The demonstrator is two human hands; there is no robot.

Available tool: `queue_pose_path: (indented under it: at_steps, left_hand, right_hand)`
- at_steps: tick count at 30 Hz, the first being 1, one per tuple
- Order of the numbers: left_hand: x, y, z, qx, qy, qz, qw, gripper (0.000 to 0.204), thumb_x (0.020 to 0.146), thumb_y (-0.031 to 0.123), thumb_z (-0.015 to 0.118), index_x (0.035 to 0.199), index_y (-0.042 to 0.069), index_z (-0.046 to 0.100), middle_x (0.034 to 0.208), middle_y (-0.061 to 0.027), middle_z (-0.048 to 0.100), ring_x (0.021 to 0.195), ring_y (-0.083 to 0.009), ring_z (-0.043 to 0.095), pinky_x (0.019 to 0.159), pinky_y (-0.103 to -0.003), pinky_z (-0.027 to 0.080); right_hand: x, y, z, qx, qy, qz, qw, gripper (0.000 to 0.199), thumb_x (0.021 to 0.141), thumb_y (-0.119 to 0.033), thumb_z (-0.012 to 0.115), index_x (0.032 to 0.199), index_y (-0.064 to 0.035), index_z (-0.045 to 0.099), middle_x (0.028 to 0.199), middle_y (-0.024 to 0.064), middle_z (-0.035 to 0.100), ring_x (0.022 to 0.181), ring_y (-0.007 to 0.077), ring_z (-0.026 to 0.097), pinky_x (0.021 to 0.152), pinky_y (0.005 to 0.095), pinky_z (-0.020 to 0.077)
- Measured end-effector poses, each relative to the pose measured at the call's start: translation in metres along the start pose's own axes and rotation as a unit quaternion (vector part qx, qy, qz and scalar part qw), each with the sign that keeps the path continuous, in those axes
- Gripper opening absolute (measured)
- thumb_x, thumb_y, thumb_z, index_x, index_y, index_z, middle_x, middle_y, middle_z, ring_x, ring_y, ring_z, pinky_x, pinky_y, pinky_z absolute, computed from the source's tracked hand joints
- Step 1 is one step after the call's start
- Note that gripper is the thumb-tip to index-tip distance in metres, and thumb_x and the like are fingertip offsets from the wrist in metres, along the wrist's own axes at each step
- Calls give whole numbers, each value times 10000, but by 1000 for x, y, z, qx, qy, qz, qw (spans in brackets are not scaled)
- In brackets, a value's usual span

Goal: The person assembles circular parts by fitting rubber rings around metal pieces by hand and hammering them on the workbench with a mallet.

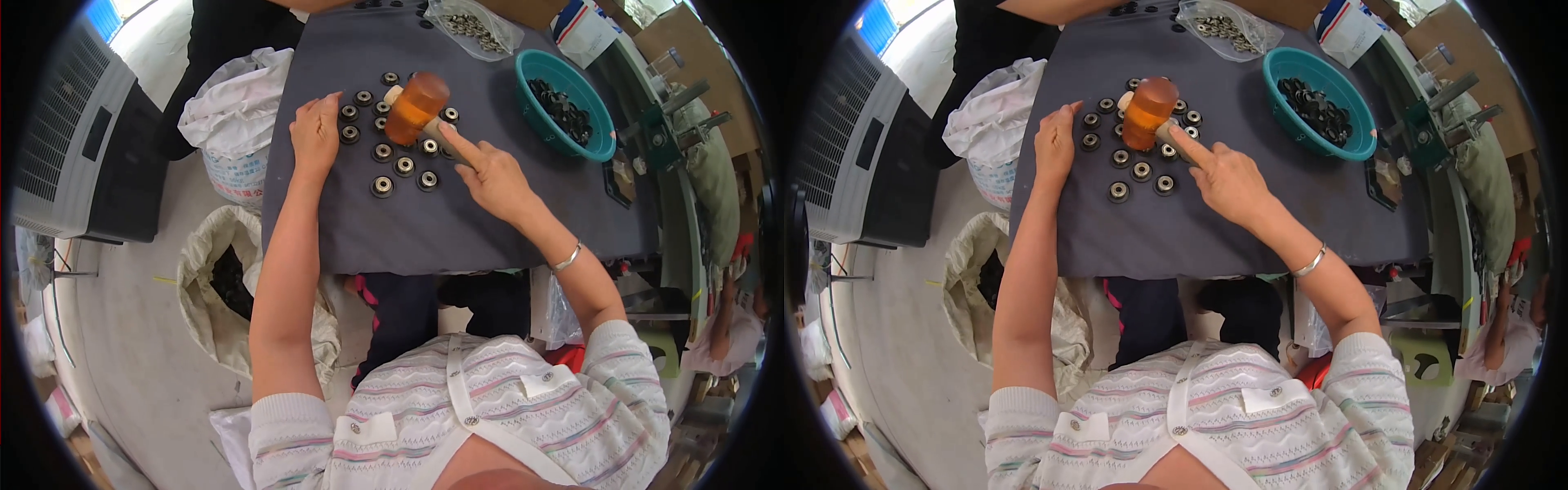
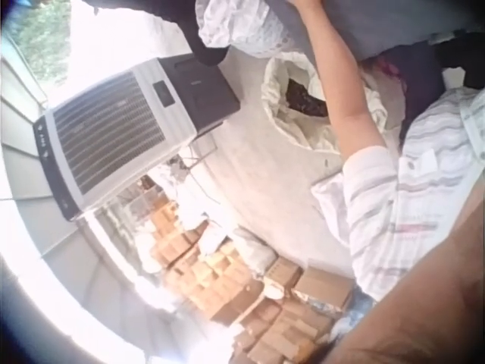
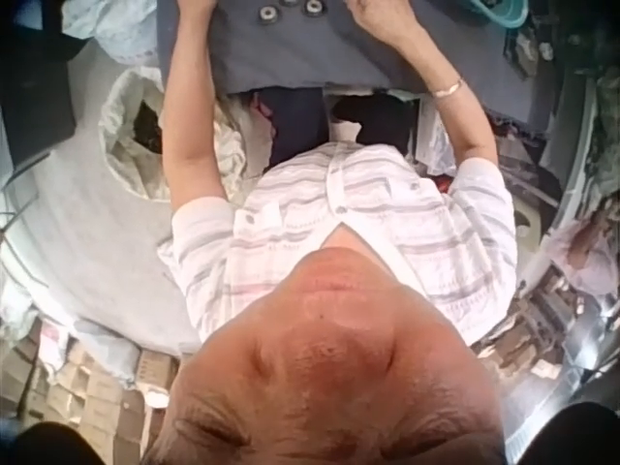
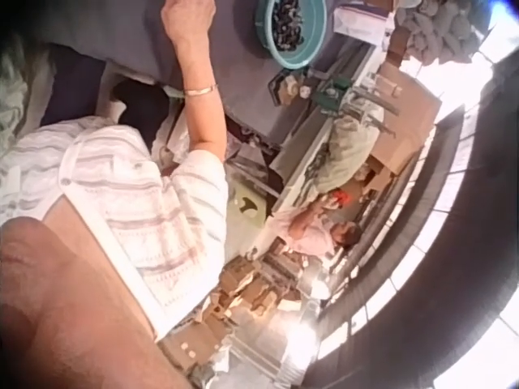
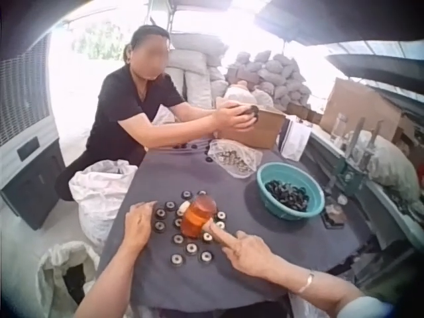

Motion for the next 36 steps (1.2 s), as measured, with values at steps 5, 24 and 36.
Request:
queue_pose_path:
  at_steps: [5, 24, 36]
  left_hand:
    - [4, 3, -5, -21, 6, -6, 1000, 459, 975, 428, 361, 1053, 122, 694, 1043, -133, 652, 1060, -314, 557, 903, -413, 412]
    - [1, -3, -5, -23, 17, -13, 1000, 432, 969, 383, 391, 1012, 87, 703, 995, -151, 670, 1030, -311, 589, 897, -392, 445]
    - [4, 8, -7, -40, 19, -19, 999, 444, 972, 377, 401, 1005, 46, 695, 1013, -156, 670, 1028, -320, 587, 897, -379, 442]
  right_hand:
    - [2, -4, -27, 41, 41, -20, 998, 735, 801, -38, 620, 1431, -298, 343, 729, 147, 524, 648, 333, 552, 643, 421, 455]
    - [0, 4, -7, 24, 14, -18, 999, 695, 806, -68, 610, 1420, -274, 361, 751, 173, 544, 673, 357, 584, 639, 432, 483]
    - [11, 35, -7, -11, 30, 56, 998, 710, 793, -12, 618, 1420, -243, 377, 770, 166, 553, 712, 334, 572, 696, 400, 455]
Point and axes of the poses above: each hand's wrist, its own x-axis towards the middle knuckle, its own z-axis out of the palm, y = z × x, the point moved 7 cm from there along x, towards the middle knuckle
